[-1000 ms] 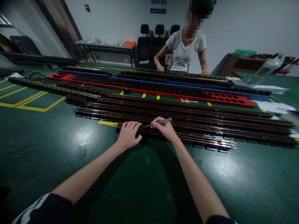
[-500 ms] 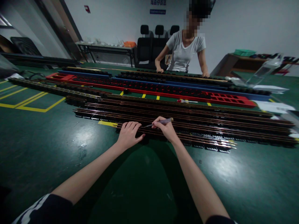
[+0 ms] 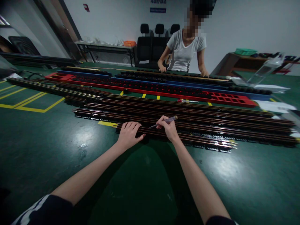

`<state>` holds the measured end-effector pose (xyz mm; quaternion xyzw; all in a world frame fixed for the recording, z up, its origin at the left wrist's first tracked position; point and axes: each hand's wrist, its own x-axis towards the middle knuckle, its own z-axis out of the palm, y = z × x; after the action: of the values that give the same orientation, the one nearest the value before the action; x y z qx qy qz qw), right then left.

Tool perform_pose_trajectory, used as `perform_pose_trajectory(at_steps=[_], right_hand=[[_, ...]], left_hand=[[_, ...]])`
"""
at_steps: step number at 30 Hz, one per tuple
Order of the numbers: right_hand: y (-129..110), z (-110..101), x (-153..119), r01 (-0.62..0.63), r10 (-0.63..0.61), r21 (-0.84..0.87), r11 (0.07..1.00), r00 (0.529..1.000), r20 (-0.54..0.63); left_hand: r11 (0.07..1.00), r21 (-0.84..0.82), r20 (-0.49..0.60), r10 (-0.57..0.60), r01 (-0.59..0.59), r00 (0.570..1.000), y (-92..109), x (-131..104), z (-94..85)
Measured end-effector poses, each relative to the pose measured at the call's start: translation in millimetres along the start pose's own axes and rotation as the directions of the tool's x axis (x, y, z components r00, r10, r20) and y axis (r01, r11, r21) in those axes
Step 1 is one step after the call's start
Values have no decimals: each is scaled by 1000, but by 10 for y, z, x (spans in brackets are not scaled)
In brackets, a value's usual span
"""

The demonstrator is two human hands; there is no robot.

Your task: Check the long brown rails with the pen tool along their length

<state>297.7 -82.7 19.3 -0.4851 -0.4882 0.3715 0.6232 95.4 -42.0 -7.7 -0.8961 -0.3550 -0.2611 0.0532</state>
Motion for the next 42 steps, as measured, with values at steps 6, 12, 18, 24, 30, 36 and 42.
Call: perform_pose_trajectory(at_steps=[6,12,18,24,30,36,42], right_hand=[[10,-4,1,12,-12,6,1000,996,-87],[20,-2,12,27,-26,10,1000,991,-133],[30,0,14,30,-27,15,999,989,-146],[32,-2,11,34,-28,35,999,986,-163],[25,7,-1,33,-26,42,999,984,-175],[4,23,-8,44,-40,19,999,981,-191],[-19,38,-21,55,-60,-30,998,979,-195]], left_hand=[[1000,7,-1,4,-4,1000,1,0,9],[1000,6,-3,-1,1,1000,5,-1,5],[1000,8,2,1,-1,1000,2,-6,9],[1000,12,-8,5,-5,1000,1,-8,20],[1000,3,-1,3,-3,1000,-3,-2,15],[1000,-8,14,-5,5,1000,6,3,0],[1000,-11,25,-9,9,1000,12,-4,-5]])
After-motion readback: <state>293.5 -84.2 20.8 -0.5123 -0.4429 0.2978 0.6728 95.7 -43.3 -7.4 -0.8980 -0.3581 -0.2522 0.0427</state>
